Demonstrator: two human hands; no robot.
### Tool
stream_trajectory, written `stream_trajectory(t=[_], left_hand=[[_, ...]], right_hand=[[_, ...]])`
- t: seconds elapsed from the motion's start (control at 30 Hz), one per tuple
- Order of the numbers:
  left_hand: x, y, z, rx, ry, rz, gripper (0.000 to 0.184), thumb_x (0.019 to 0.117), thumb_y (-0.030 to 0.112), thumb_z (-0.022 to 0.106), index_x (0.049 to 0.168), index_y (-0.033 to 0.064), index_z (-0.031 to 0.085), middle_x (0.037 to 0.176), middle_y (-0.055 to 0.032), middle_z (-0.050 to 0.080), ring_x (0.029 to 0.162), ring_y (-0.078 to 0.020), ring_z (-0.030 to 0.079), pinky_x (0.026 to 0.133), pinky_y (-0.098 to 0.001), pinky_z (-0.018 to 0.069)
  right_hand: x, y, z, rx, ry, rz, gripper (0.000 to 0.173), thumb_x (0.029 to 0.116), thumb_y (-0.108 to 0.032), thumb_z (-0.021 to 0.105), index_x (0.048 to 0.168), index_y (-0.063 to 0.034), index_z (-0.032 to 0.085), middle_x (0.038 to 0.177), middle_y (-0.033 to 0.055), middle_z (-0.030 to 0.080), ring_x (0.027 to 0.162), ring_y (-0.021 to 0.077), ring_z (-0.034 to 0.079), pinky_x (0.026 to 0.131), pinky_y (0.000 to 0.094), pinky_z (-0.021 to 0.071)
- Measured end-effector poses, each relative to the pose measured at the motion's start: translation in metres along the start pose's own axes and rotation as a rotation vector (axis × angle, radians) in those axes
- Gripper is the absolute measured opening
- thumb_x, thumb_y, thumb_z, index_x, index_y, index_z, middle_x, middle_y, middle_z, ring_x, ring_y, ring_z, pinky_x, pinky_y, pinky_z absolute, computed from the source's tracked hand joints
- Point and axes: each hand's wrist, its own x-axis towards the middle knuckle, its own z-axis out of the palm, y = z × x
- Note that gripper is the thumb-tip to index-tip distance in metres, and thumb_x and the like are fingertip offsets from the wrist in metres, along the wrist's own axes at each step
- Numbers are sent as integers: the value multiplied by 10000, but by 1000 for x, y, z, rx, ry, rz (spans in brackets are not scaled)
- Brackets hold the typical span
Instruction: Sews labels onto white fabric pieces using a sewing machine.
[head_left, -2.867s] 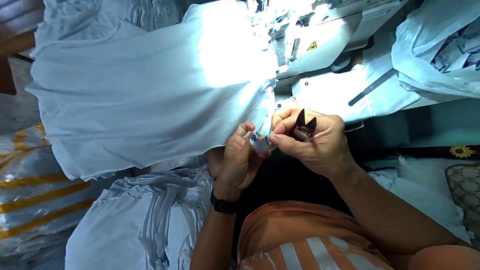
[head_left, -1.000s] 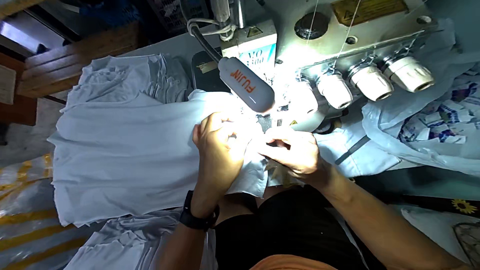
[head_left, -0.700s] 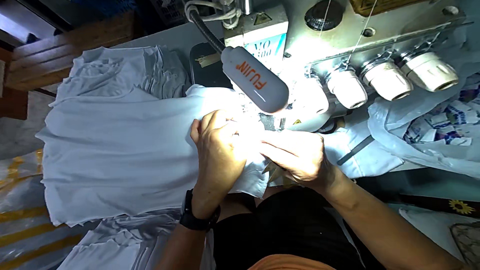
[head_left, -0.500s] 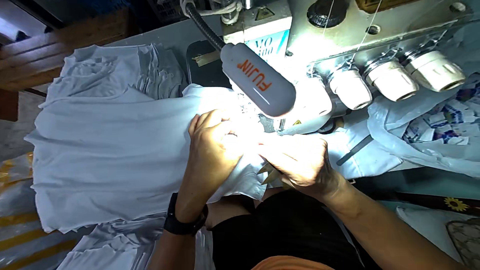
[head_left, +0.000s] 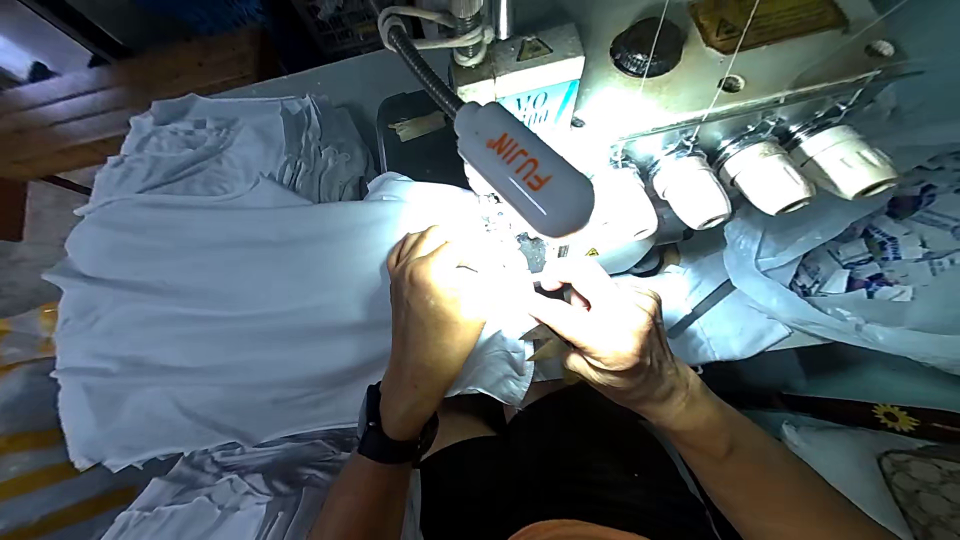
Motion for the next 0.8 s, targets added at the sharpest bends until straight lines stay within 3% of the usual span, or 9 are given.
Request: stream_trajectory(t=[0.33,0.53,0.63,0.7,0.8], left_hand=[[0,-1,4,-2,43,-18,138,808,61,731,685,59,668,903,-65,692,931,-167,639,902,-381,463],[0,-1,4,0,46,-12,146,794,70,725,670,59,649,895,-71,689,912,-179,635,879,-398,459],[0,1,5,12,59,-22,120,788,91,725,703,63,645,921,-77,695,927,-199,642,892,-434,456],[-1,2,8,15,92,-5,69,799,94,734,810,57,676,970,-87,699,954,-211,646,913,-453,449],[-8,0,10,75,107,65,86,857,119,712,901,78,774,1045,-77,734,1053,-211,675,1027,-511,421]], right_hand=[[-2,3,3,21,15,-8,168,879,-54,638,899,-79,803,958,165,678,638,159,564,498,257,408],[-1,4,6,-13,21,-75,167,929,-39,636,946,-74,798,1067,173,753,794,234,699,593,301,514],[-1,3,5,-67,-4,-98,184,931,-28,614,946,-63,794,1039,130,772,710,215,639,548,319,431],[-1,2,4,-99,-14,-90,184,932,-39,613,935,-71,794,1011,113,776,647,206,602,519,326,397],[-2,0,2,-130,-24,-87,190,933,-43,609,930,-80,796,996,107,780,612,195,576,512,324,378]])
